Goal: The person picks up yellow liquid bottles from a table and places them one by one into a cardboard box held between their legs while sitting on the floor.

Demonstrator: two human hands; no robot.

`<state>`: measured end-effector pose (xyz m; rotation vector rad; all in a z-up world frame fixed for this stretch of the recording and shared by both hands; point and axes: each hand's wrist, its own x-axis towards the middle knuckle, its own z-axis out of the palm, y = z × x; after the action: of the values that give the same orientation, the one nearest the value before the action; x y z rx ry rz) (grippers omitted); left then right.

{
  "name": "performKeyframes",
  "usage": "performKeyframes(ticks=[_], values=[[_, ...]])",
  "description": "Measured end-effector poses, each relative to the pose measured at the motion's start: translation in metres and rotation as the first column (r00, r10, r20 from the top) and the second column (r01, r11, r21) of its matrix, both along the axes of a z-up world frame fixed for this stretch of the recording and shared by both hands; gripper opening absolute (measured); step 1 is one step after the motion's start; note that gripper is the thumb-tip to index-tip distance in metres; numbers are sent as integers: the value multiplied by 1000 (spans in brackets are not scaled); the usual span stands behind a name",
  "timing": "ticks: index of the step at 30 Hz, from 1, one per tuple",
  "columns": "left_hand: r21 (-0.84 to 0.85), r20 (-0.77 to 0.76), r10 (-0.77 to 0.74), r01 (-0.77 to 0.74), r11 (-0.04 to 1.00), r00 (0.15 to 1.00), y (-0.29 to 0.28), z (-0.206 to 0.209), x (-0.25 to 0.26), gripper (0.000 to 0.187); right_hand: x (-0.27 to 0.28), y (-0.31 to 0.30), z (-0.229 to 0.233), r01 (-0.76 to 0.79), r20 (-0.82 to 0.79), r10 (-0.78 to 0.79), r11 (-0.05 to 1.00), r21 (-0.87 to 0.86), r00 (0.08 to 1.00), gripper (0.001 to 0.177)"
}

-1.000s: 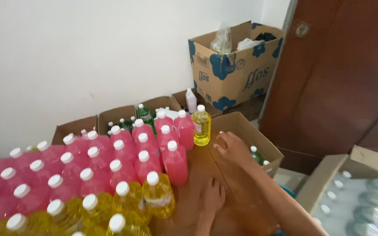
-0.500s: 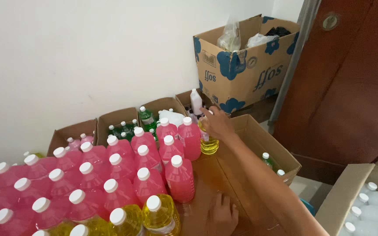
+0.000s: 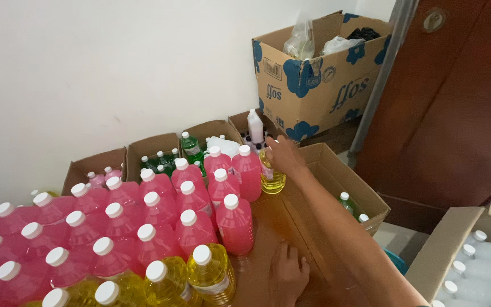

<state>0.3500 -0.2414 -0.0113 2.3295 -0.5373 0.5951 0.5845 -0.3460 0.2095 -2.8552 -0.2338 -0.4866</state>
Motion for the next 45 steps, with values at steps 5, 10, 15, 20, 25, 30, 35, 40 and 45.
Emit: performKeyframes(ticks=[5,10,15,20,25,30,35,40,45], values=[[74,-174,-6,19,997,985,1,-6,9,39,-7,-8,-17,-67,-28,76,968,244,997,9],[162,-10,52,-50,986,999,6,32,-6,18,-19,-23,-41,-120,205,74,967,226,976,10],[203,119,43,-66,977,992,3,13,-2,23,-111,-14,20,1,87,-21,973,229,996,14],[290,-70,44,-22,957,997,12,41,-25,30,-194,-11,49,128,4,-133,964,235,991,22],[181,-456,-34,129,975,890,45,22,-71,50,-276,-7,43,55,181,-81,988,146,980,22],[169,-410,-46,125,978,911,98,55,-167,49,-349,2,25,91,81,-107,980,180,991,20],[458,-359,51,129,880,932,146,34,-209,61,-416,6,-14,-51,323,-34,966,252,946,15],[475,-189,30,64,877,982,191,15,-258,62,-488,17,-20,-95,231,15,937,336,973,13],[452,-186,85,8,892,979,220,-1,-300,75,-540,34,-27,-132,201,57,914,384,978,15]])
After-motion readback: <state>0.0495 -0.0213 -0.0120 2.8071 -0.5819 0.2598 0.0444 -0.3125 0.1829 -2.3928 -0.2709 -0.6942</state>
